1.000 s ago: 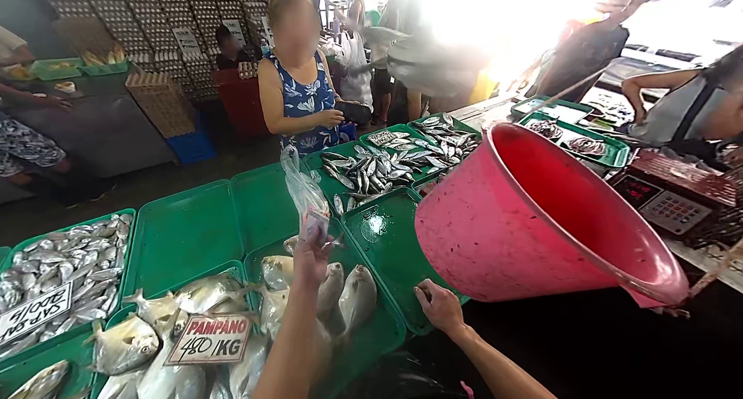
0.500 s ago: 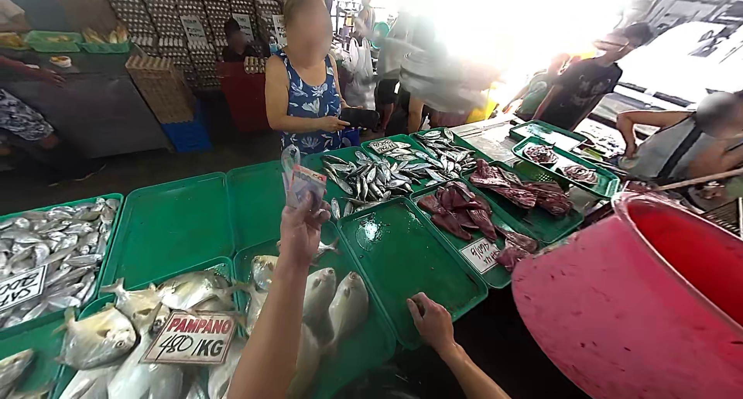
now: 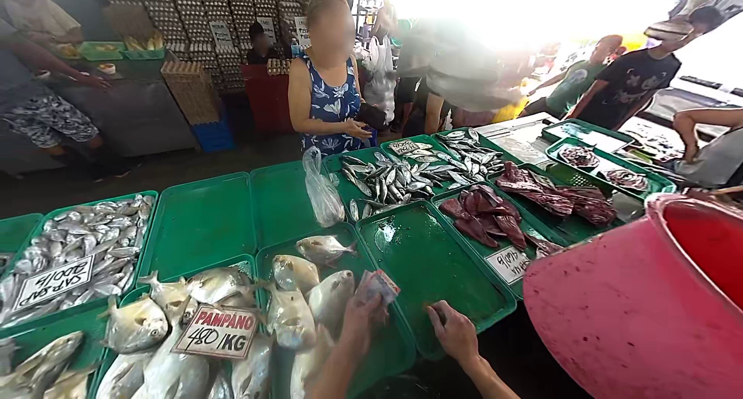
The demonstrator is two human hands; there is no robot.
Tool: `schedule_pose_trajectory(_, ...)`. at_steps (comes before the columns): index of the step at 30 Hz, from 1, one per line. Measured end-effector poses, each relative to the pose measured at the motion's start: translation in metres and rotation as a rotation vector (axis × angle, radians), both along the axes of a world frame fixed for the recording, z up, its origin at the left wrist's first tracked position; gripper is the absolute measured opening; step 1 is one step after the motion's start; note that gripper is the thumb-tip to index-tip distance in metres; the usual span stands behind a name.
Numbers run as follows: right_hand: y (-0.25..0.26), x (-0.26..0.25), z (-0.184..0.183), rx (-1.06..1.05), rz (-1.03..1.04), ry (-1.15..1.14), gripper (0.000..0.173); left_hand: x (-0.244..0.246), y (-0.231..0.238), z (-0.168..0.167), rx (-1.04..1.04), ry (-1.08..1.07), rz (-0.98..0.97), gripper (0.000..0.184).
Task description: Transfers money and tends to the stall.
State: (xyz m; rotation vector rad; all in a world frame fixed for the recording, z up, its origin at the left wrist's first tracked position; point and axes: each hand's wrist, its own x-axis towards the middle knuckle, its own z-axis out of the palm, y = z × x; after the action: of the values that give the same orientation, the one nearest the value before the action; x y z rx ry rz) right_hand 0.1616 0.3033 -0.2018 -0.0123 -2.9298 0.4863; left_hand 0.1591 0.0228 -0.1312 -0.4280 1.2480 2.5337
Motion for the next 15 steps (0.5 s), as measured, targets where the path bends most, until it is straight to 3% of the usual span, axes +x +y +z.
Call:
schedule_pose_trajectory(4,-0.001,0.000,0.001,-0.019,-0.009,-0.017,0.046,0.000,0.006,0.000,0.015,0.058,-0.072,0.025)
schedule_pose_trajectory(9,-0.004,0.002,0.007,-0.060,-0.034,-0.022,0.040,-0.008,0.005,0.007,0.062,0.084,-0.038,0.027)
schedule_pose_trajectory(15,-0.002,-0.001,-0.001,-0.009,-0.034,0.012,0.045,-0.007,-0.001,0.010,0.080,0.077,-0.009,0.022)
